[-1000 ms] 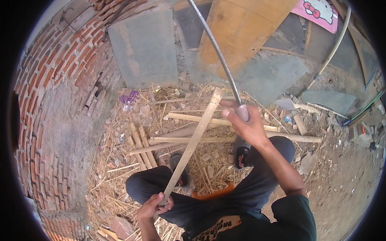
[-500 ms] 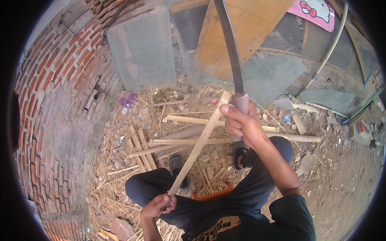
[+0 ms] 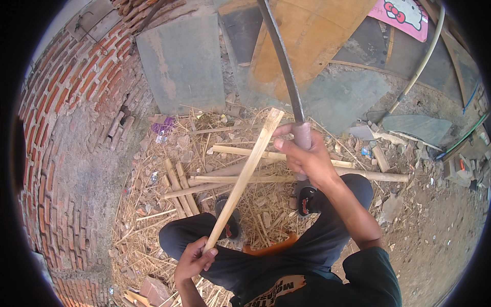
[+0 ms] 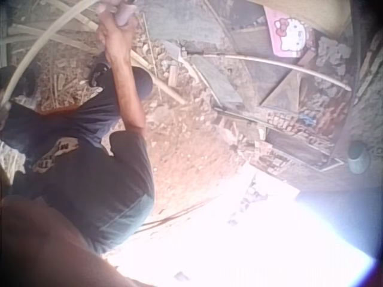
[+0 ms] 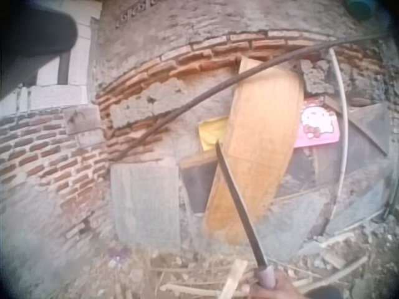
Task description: The person sits on the ground and uses a large knife to shave and shape a long wooden stick. They repeatedly scrape the blade along the wood to remove thin layers, rotating the stick to work on different sides.
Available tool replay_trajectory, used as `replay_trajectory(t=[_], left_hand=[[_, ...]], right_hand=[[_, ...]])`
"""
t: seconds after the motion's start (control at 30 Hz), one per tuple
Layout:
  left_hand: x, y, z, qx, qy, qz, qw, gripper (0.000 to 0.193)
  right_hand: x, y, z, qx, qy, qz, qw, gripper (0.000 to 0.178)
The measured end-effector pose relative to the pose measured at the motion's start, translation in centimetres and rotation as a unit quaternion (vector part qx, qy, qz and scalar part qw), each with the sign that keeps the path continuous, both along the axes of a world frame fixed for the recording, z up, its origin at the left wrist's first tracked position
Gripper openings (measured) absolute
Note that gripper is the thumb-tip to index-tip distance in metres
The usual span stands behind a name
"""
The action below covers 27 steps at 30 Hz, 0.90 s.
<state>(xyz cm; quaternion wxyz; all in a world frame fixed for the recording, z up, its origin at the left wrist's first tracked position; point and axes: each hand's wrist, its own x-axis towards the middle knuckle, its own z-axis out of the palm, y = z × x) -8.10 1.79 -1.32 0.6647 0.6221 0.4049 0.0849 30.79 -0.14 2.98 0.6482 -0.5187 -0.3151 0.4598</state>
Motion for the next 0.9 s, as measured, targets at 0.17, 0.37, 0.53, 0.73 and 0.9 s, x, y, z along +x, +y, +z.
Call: replay_trajectory(t=[0.17, 0.37, 0.53, 0.73, 0.9], left_hand=[[0.3, 0.2, -0.2, 0.058, 0.017, -0.048, 0.997, 0.018], [0.6, 0.1, -0.3, 0.078, 0.019, -0.025, 0.996, 0.013], [0.9, 0.0, -0.1, 0.106, 0.044, -0.017, 0.993, 0.008], [1.1, 0.8, -1.1, 0.097, 0.004, -0.071, 0.993, 0.015], [2.2, 1.1, -3.5, -0.089, -0.215, -0.081, 0.969, 0.032]], right_hand=[[0.2, 0.1, -0.5, 0.034, 0.048, 0.029, 0.998, 0.032], [0.2, -0.2, -0.4, 0.082, 0.146, 0.036, 0.985, 0.027], [0.0, -0.2, -0.8, 0.063, 0.126, -0.006, 0.99, 0.023], [-0.1, 0.1, -0.7, 0.04, 0.098, -0.025, 0.994, 0.028], [-0.5, 0.2, -0.5, 0.036, 0.048, -0.038, 0.997, 0.037]])
